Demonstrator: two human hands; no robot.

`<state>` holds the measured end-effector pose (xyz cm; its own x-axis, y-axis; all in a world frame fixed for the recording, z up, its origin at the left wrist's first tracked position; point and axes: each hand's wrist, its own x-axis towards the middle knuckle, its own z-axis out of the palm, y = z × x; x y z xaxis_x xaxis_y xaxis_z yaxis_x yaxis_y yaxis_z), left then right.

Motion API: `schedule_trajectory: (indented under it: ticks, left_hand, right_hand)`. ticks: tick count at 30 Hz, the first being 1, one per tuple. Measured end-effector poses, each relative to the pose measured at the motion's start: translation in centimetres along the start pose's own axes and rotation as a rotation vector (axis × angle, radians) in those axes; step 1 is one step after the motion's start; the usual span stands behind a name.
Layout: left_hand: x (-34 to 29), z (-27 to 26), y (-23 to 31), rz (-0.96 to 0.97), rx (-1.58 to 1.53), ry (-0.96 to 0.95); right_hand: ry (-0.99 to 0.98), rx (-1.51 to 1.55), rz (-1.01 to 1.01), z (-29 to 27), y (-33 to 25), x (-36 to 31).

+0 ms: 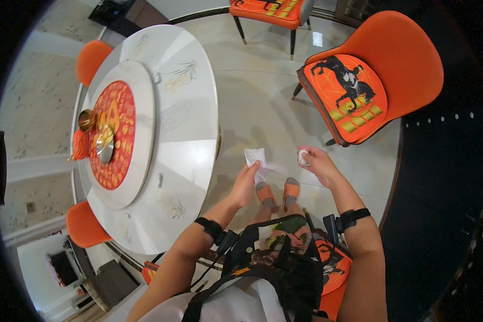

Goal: Clean the base of a decorative table using a wet wipe.

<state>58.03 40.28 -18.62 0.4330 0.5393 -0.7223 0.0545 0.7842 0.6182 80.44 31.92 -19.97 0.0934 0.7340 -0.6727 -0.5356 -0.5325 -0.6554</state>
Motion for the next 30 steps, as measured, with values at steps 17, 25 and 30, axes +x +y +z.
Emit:
schedule_trajectory:
  ticks: [17,25,30]
  left_hand:
    - [29.3,-3.4,-2.4,0.035,-0.233,0.329]
    - [38.6,-18.4,-10.9,0.221,-0.464,0.838]
    - [39.7,-30.9,-15.8,0.344,-0.510,1.186]
  right_hand:
    - [-0.127,0.154,0.187,-4.4,-2.4,29.5]
    - [-0.229,0.343,0.269,-1.5,8.2,43.7]
    - [-0.256,0.390,0.316,-0.1,14.7,49.5]
